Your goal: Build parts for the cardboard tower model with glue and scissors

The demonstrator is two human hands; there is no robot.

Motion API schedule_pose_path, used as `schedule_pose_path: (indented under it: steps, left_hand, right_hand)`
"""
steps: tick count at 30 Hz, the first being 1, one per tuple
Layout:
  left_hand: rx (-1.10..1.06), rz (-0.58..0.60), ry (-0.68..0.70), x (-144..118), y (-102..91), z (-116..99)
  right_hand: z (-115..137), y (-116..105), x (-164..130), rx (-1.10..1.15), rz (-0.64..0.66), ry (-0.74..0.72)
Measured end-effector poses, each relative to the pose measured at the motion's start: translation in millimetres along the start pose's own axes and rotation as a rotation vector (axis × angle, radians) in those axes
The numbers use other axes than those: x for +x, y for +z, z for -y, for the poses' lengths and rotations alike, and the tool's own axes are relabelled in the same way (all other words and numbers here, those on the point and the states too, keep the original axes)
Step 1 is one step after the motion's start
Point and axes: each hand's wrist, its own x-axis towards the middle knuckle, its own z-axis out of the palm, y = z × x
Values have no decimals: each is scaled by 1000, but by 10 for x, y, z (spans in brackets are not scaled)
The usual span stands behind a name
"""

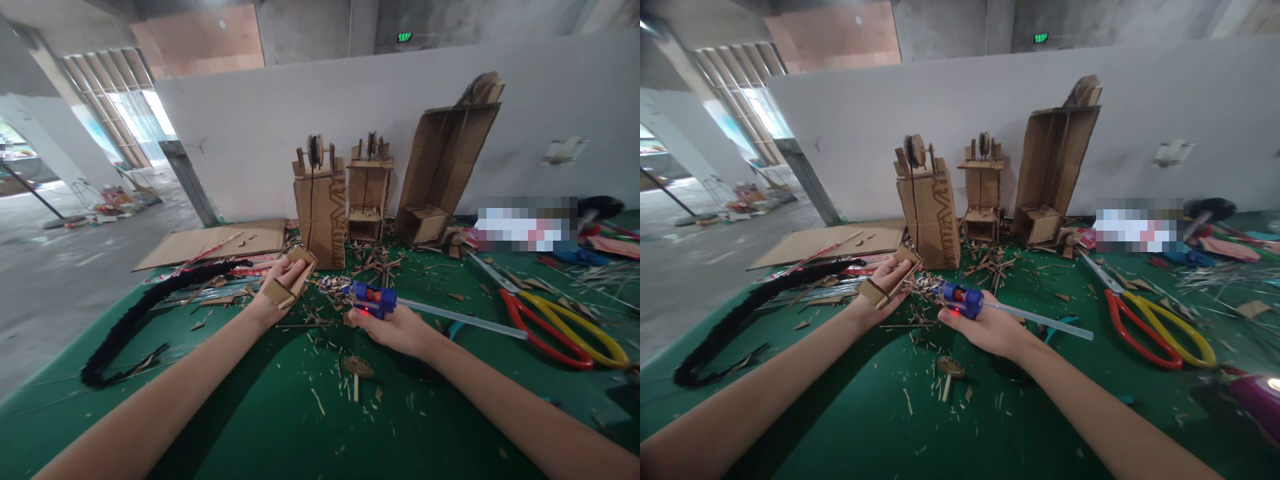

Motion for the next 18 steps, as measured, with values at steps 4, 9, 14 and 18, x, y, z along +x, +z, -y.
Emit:
schedule_pose_path:
  steps: [4,9,14,18]
  left_hand:
    - [1,2,2,-2,2,0]
    - [-1,-6,0,1,-7,2]
    - [-7,-20,3,8,-8,2]
    - [-14,-26,5,8,3,-6]
  right_hand:
    - [13,3,-8,-21,-10,29]
    - [43,3,-16,-45,-30,-18]
    - [47,9,-21,-58,-29,-20]
    - [45,16,-26,-59,-34,10]
